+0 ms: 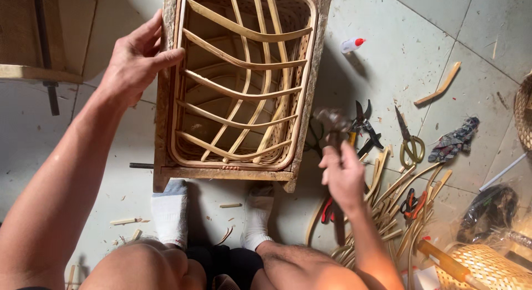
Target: The person sits on the floor assembling a rattan basket in a wooden jig, pressing curved rattan ribs into the woven basket body and fitting them under the rim. They tap ribs into place with a hammer and trim excess rattan with pliers.
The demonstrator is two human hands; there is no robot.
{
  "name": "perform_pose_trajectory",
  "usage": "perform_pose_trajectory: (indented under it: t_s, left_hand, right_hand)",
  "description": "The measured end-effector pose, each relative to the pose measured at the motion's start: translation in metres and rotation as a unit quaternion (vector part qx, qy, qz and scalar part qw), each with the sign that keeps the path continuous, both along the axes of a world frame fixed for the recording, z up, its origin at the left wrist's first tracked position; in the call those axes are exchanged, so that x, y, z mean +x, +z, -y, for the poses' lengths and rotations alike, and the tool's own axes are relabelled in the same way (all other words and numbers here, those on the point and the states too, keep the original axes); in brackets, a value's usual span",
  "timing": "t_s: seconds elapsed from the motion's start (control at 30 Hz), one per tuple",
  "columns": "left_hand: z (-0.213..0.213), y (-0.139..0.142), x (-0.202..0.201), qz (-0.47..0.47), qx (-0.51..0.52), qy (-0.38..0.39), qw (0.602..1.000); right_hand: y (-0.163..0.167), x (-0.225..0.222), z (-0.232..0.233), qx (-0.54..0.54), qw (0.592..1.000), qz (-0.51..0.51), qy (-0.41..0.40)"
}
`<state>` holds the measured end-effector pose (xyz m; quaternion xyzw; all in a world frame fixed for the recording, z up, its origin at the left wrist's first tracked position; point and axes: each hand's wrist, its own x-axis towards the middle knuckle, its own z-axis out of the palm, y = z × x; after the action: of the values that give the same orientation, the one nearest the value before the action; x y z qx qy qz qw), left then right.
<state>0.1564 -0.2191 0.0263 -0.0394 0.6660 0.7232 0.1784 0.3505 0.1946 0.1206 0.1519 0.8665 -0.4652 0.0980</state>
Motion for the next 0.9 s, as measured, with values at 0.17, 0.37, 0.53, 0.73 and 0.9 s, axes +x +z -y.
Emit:
perform_pose_trajectory:
  t_s: [0.17, 0.37, 0.53, 0.73, 0.9]
  left_hand:
    - [-0.008, -0.002, 0.013, 0.008, 0.029, 0.059, 0.998]
    - [-0.008, -0.005, 0.005, 0.021, -0.036, 0.068, 0.997]
    - [-0.011, -0.006, 0.003, 0.009, -0.023, 0.068, 0.997]
    - [-0.012, -0.006, 0.006, 0.018, -0.019, 0.08, 0.996]
    - [-0.012, -0.008, 0.003, 0.008, -0.001, 0.079, 0.997]
  right_hand:
    - [0.001, -0.048, 0.006, 0.004, 0.998, -0.061, 0.012]
    - [-0.001, -0.077, 0.016, 0.014, 0.999, -0.033, 0.034]
    - [0.004, -0.095, 0.017, 0.044, 0.997, 0.008, 0.057]
    - [0.009, -0.126, 0.028, 0.065, 0.995, -0.028, 0.069]
    - [0.013, -0.144, 0.018, 0.01, 0.997, -0.067, 0.04]
